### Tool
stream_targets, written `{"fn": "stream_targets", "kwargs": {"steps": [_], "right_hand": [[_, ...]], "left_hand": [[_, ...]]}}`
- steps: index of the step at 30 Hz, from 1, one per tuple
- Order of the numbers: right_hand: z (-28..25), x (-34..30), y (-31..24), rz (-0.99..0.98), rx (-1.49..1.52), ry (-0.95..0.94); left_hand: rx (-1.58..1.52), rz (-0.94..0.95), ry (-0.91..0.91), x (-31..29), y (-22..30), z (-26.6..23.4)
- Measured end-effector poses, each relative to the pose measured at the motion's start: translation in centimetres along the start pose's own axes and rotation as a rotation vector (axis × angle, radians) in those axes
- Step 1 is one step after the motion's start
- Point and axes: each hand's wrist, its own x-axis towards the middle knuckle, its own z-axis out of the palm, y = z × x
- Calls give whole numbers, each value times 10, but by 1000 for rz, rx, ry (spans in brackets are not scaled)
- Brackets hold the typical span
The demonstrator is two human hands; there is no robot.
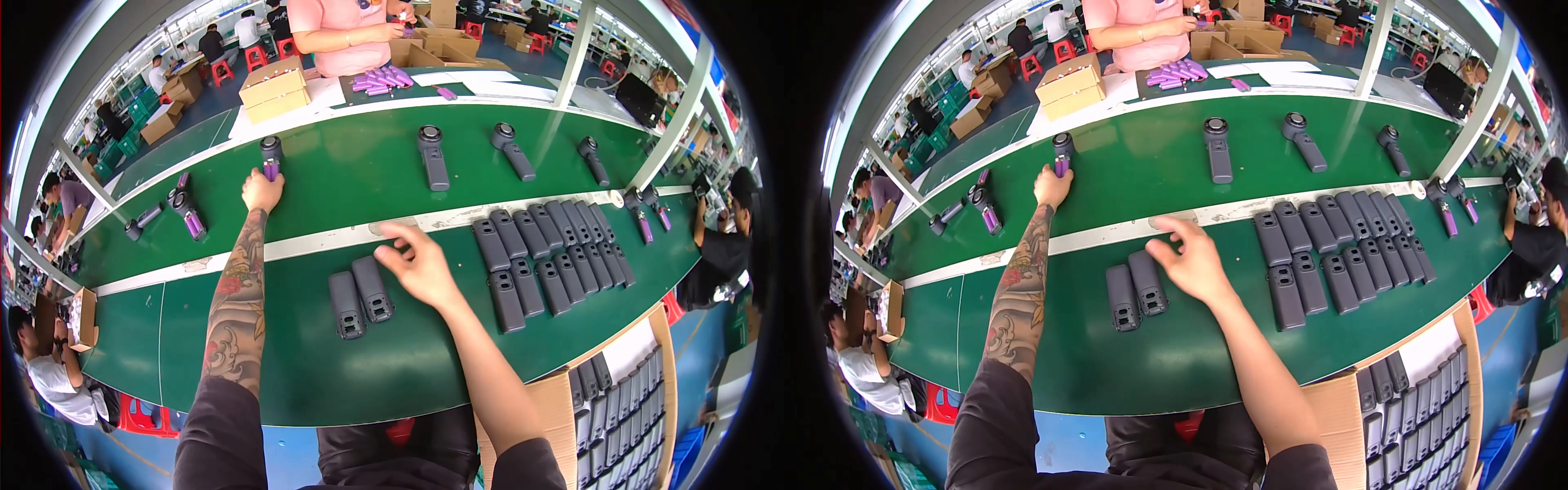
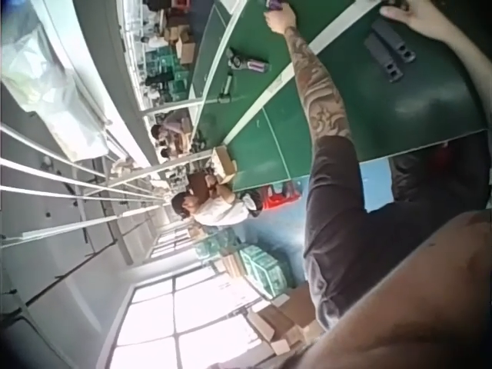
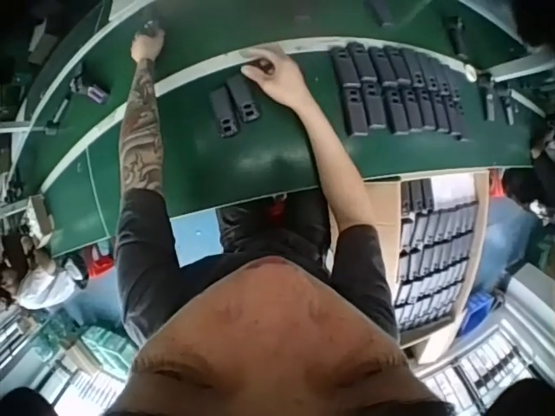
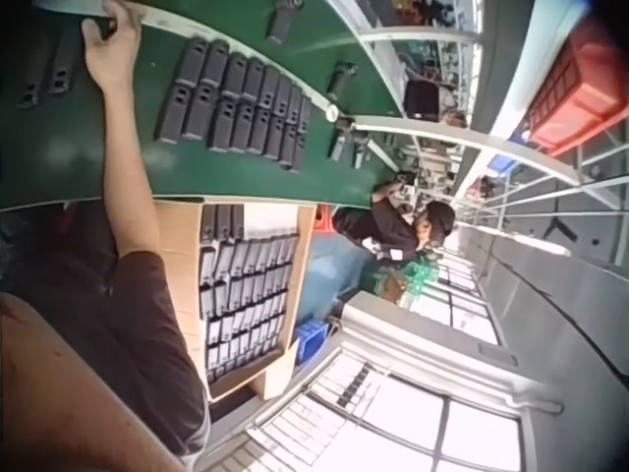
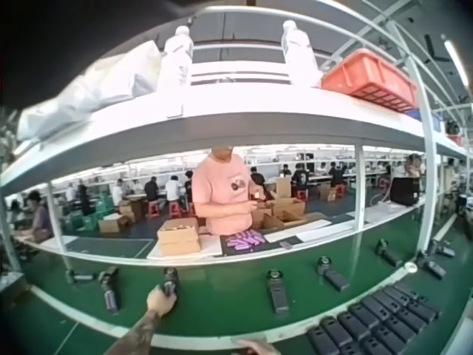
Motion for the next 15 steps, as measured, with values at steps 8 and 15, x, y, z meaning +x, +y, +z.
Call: {"fn": "stream_targets", "kwargs": {"steps": [8, 15], "right_hand": [[-9, -10, 25, -170, -700, 72], [-1, -8, 9, -246, -928, 132]], "left_hand": [[-1662, -628, -862, -49, 111, -125], [-2148, -625, -1201, -85, 122, -141]]}}
